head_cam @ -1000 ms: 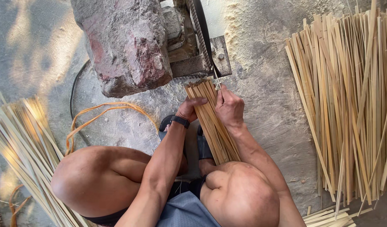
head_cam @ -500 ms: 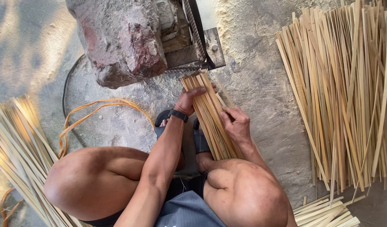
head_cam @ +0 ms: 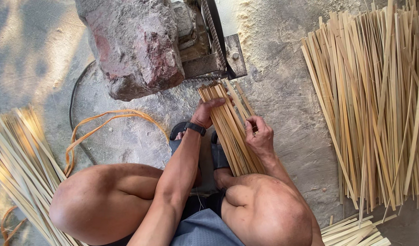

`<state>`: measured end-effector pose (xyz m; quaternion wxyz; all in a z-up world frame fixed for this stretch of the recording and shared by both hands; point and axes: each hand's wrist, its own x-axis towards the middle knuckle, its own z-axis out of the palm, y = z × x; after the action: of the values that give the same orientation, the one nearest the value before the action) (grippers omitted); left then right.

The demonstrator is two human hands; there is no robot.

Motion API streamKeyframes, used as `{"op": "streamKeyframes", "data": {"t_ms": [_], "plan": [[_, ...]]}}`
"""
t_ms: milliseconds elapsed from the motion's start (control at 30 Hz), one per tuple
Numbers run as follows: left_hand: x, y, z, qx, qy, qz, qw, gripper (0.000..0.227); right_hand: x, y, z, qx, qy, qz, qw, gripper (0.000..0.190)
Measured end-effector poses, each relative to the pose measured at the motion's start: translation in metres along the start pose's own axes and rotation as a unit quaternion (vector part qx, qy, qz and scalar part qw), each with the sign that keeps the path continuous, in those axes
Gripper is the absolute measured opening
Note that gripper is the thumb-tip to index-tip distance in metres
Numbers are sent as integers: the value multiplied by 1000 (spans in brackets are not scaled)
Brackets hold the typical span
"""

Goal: The person sits on the floor and uses a stationary circular saw to cut bundles of thin bamboo strips into shorter lengths. The person repeatedly feeds bundles into the saw, cuts them, and places the finished pieces into a growing pile on the floor.

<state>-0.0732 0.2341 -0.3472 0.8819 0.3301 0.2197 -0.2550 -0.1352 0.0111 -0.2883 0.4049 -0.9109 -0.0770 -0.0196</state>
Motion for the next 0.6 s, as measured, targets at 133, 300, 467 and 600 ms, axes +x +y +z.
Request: {"op": "streamKeyframes", "data": {"t_ms": [133,300,467,600], "plan": [[-4,8,12,-17,-33,35,999,51,-3,21,7,1,-5,0,1000,21],[-11,16,18,-4,-53,44,998,44,20,15,19,-106,-1,-44,993,28],[-11,9,4,-8,-44,-10,999,41,52,-1,33,-91,-3,-48,995,29],[8,-10,-16,-6,50,-19,999,40,71,-2,49,-74,25,-68,995,26]]}}
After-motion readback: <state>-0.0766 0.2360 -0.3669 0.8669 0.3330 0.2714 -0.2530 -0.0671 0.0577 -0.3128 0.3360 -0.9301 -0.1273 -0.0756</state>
